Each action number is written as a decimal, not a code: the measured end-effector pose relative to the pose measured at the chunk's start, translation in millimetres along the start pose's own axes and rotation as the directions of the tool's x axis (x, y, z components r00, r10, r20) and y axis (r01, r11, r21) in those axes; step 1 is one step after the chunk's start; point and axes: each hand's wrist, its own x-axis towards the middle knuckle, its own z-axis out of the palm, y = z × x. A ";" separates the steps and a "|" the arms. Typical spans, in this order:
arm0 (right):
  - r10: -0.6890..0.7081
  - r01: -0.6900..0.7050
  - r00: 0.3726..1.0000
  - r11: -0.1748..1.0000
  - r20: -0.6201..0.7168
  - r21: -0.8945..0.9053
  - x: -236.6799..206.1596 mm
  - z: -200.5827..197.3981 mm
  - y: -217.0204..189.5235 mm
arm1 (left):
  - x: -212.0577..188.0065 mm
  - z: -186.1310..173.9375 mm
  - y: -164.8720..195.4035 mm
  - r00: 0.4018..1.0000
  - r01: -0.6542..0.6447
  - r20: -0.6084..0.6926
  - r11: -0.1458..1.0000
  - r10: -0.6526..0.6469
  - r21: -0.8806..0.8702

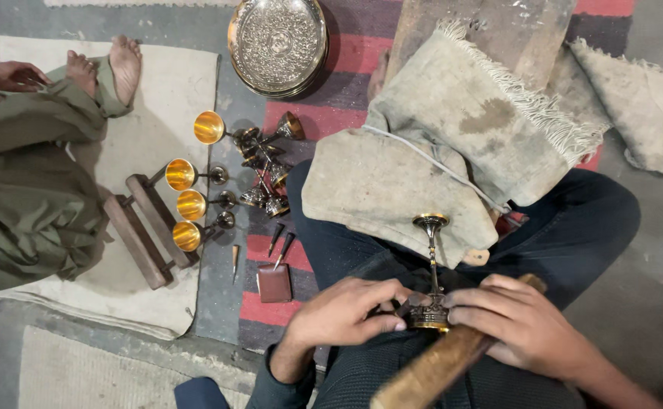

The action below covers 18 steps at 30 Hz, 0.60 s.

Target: The person sits on the floor holding a brass bell-shaped object against a cushion on their lap and repeatedly strikes it with a wooden mallet, repositioning the piece and a punch between strikes, then holds up the worked bell at the end.

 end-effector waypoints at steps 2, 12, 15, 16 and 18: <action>-0.053 0.051 0.998 0.997 -0.038 -0.051 -0.2 1.0 -0.6 | 1.9 -1.2 0.5 0.999 0.050 -0.004 0.999 -0.050 0.010; -0.212 0.195 0.967 0.973 0.142 0.125 42.4 -6.4 -4.4 | -2.8 -11.1 -3.7 0.993 0.113 0.043 0.988 -0.109 -0.105; -0.089 0.091 0.995 0.995 0.050 -0.027 25.1 -6.2 -8.1 | -4.9 -11.3 0.1 0.994 0.099 0.051 0.994 -0.096 -0.053; -0.014 0.015 0.999 1.000 0.050 -0.011 17.4 -5.7 -8.5 | -4.8 -11.6 1.2 0.996 0.072 0.047 0.995 -0.069 -0.073; 0.132 -0.134 0.990 0.991 0.057 0.022 3.8 -2.7 -7.4 | -4.4 -12.3 4.0 0.999 0.019 0.035 0.993 -0.016 -0.113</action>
